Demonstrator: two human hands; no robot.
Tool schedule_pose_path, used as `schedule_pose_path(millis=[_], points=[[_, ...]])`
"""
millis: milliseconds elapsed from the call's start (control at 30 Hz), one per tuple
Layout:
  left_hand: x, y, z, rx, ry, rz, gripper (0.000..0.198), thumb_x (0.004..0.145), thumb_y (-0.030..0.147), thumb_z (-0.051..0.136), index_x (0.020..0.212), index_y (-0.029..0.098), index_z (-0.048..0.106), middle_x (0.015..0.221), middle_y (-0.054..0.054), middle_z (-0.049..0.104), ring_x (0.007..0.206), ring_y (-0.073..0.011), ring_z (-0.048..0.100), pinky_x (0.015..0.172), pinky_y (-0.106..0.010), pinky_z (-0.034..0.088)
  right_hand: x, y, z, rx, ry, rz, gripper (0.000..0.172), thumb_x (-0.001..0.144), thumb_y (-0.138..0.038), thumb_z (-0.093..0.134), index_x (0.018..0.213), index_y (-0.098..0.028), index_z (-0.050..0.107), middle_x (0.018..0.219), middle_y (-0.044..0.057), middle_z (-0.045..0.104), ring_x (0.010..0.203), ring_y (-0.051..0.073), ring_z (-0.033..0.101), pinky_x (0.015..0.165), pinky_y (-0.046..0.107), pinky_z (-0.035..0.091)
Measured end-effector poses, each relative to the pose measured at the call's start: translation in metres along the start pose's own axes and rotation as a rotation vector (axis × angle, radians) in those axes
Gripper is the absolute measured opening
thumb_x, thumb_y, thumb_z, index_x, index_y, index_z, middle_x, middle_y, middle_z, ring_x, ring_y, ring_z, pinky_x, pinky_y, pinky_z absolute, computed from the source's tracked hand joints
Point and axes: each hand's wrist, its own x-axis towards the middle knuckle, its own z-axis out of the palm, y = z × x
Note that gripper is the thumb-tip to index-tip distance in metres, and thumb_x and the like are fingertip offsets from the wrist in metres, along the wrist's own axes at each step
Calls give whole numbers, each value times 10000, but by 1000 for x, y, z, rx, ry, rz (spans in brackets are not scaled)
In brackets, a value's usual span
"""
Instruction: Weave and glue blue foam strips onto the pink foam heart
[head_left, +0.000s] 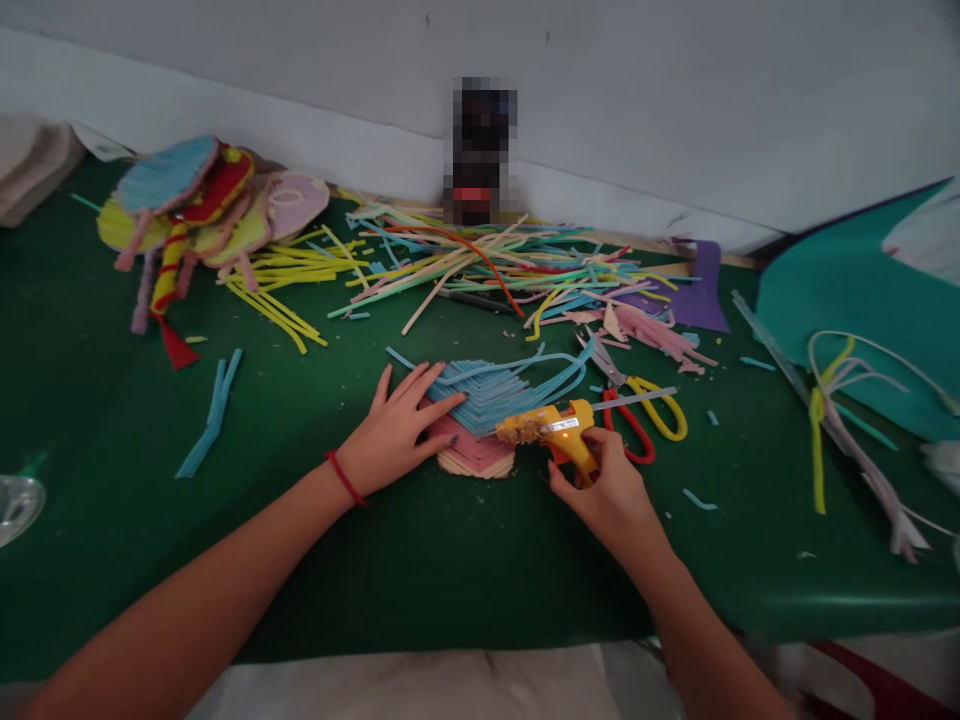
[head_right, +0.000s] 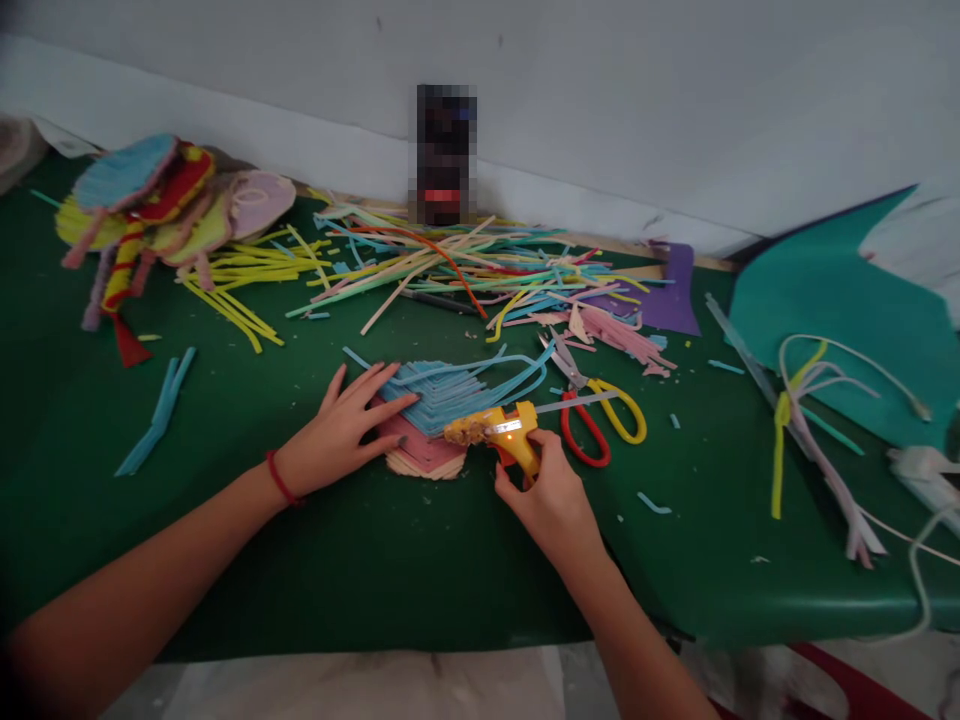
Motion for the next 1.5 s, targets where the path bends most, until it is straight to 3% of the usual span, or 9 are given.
schedule_pose_path(millis=[600,1267,1500], points=[[1,3,-4,-7,-61,-26,473,905,415,509,1361,301,462,1532,-130,268,1417,-316,209,1110,-625,113,-3,0,2,4,24,30,474,663,-465,634,1029,-219,460,884,65,650,602,186,630,560,322,521],[-1,0,-1,-17,-49,-7,502,886,444,528,1366,316,452,1542,-118,246,1420,-318,195,1115,-623,96,-2,4,-2,-10,66,40,465,650,-479,624,999,-214,468,860,69,660,575,185,628,564,323,521],[0,0,-1,-15,-51,-7,494,888,443,526,1361,315,460,1539,-125,249,1419,-324,195,1113,-624,104,-2,5,-5,-25,93,29,464,639,-487,621,984,-213,475,896,96,670,733,230,666,633,339,540]])
